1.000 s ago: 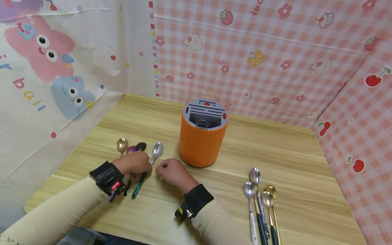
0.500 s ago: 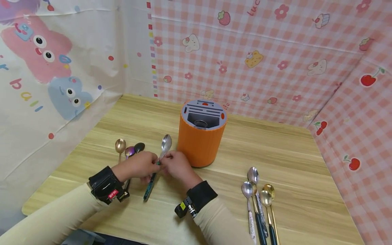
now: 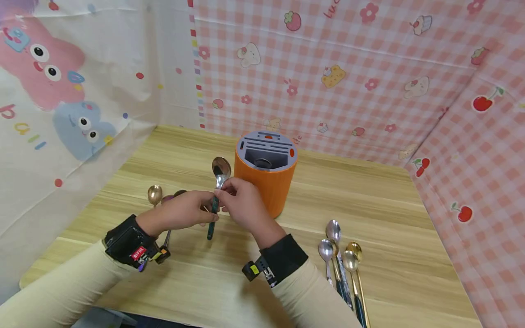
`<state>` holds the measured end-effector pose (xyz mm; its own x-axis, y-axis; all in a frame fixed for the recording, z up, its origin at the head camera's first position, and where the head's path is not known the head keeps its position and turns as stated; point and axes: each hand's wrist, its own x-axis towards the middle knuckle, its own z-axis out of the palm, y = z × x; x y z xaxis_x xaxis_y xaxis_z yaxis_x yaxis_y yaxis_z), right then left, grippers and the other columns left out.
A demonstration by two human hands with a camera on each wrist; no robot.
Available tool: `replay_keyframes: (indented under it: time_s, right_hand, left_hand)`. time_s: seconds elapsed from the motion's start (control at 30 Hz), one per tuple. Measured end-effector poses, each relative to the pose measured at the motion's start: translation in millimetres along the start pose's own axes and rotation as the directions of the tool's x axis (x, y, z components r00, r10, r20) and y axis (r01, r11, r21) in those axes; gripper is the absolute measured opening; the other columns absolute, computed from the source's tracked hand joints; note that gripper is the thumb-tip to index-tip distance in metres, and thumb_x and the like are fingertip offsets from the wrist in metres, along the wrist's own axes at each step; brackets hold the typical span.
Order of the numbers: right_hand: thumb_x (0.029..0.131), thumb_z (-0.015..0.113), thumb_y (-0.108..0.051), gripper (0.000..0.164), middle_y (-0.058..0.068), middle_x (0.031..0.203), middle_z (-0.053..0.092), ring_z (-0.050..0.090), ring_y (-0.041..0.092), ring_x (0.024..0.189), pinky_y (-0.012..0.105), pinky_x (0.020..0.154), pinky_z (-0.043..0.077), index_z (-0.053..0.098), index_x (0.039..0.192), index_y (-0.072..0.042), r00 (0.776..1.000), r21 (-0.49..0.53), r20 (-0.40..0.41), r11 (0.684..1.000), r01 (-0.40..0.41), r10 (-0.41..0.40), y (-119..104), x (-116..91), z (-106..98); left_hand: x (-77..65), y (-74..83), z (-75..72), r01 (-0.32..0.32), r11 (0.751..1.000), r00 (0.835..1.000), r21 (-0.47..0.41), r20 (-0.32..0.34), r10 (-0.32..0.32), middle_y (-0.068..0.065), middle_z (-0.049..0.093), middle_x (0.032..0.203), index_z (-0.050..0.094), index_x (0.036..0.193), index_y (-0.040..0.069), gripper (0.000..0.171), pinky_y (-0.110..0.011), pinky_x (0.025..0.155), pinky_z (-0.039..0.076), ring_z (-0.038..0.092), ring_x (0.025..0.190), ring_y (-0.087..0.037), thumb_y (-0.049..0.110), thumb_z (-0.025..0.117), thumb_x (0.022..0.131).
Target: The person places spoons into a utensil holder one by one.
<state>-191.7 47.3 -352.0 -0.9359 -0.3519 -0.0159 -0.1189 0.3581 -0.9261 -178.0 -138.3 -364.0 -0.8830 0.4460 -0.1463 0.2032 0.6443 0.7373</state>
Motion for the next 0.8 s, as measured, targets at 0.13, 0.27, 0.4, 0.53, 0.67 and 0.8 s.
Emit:
replay_keyframes:
  time_s: [0.13, 0.27, 0.4, 0.53, 0.67, 0.8]
  right_hand:
    - [0.100, 0.067, -0.024, 0.016, 0.007, 0.092, 0.071, 0.070, 0.028, 0.083, 0.038, 0.075, 0.058, 0.068, 0.101, -0.008, 0.998, -0.070, -0.036, 0.996, 0.057, -0.060, -26, -7, -17]
    - [0.101, 0.065, -0.028, 0.016, 0.007, 0.092, 0.072, 0.067, 0.021, 0.083, 0.038, 0.079, 0.056, 0.068, 0.100, -0.012, 0.990, -0.137, -0.065, 0.984, 0.116, -0.126, -53, -14, -38]
    - [0.101, 0.064, -0.028, 0.015, 0.006, 0.093, 0.071, 0.068, 0.021, 0.087, 0.038, 0.081, 0.056, 0.067, 0.102, -0.013, 0.981, -0.193, -0.085, 0.969, 0.156, -0.175, -77, -17, -58]
    - [0.101, 0.065, -0.028, 0.016, 0.007, 0.097, 0.073, 0.071, 0.020, 0.087, 0.040, 0.081, 0.057, 0.067, 0.103, -0.013, 0.972, -0.248, -0.117, 0.954, 0.169, -0.203, -97, -16, -75]
    - [0.099, 0.067, -0.030, 0.018, 0.008, 0.098, 0.074, 0.072, 0.019, 0.087, 0.040, 0.082, 0.056, 0.069, 0.104, -0.013, 0.961, -0.278, -0.167, 0.946, 0.170, -0.221, -114, -15, -88]
    - [0.098, 0.068, -0.028, 0.016, 0.008, 0.097, 0.074, 0.070, 0.019, 0.086, 0.036, 0.080, 0.054, 0.070, 0.102, -0.012, 0.937, -0.297, -0.219, 0.933, 0.202, -0.273, -125, -14, -98]
  left_hand:
    - [-0.6, 15.5, -13.8, -0.048, 0.998, 0.999, -0.037, 0.002, 0.049, -0.004, 0.071, 0.098, 0.062, 0.102, 0.009, 0.012, -0.032, 0.069, 0.052, 0.067, 0.086, -0.019, 0.015, 0.070, 0.094]
    - [1.1, 35.1, -28.4, -0.091, 0.995, 0.995, -0.044, -0.037, 0.089, -0.002, 0.071, 0.103, 0.066, 0.109, 0.011, 0.015, -0.035, 0.078, 0.055, 0.068, 0.098, -0.019, 0.017, 0.070, 0.095]
    - [6.2, 55.8, -41.4, -0.124, 0.992, 0.988, -0.030, -0.097, 0.121, 0.000, 0.072, 0.105, 0.067, 0.114, 0.011, 0.019, -0.039, 0.085, 0.055, 0.068, 0.102, -0.018, 0.018, 0.071, 0.096]
    - [14.4, 76.0, -52.9, -0.145, 0.989, 0.980, -0.007, -0.137, 0.142, 0.000, 0.072, 0.104, 0.068, 0.112, 0.010, 0.017, -0.041, 0.087, 0.054, 0.068, 0.103, -0.018, 0.018, 0.070, 0.097]
    - [23.7, 93.9, -62.8, -0.175, 0.984, 0.970, -0.015, -0.173, 0.170, -0.003, 0.073, 0.102, 0.067, 0.108, 0.009, 0.013, -0.039, 0.087, 0.053, 0.068, 0.099, -0.018, 0.016, 0.070, 0.097]
    - [32.4, 108.3, -70.3, -0.227, 0.974, 0.950, -0.002, -0.221, 0.221, -0.004, 0.073, 0.099, 0.069, 0.106, 0.007, 0.013, -0.037, 0.086, 0.053, 0.067, 0.095, -0.019, 0.013, 0.071, 0.096]
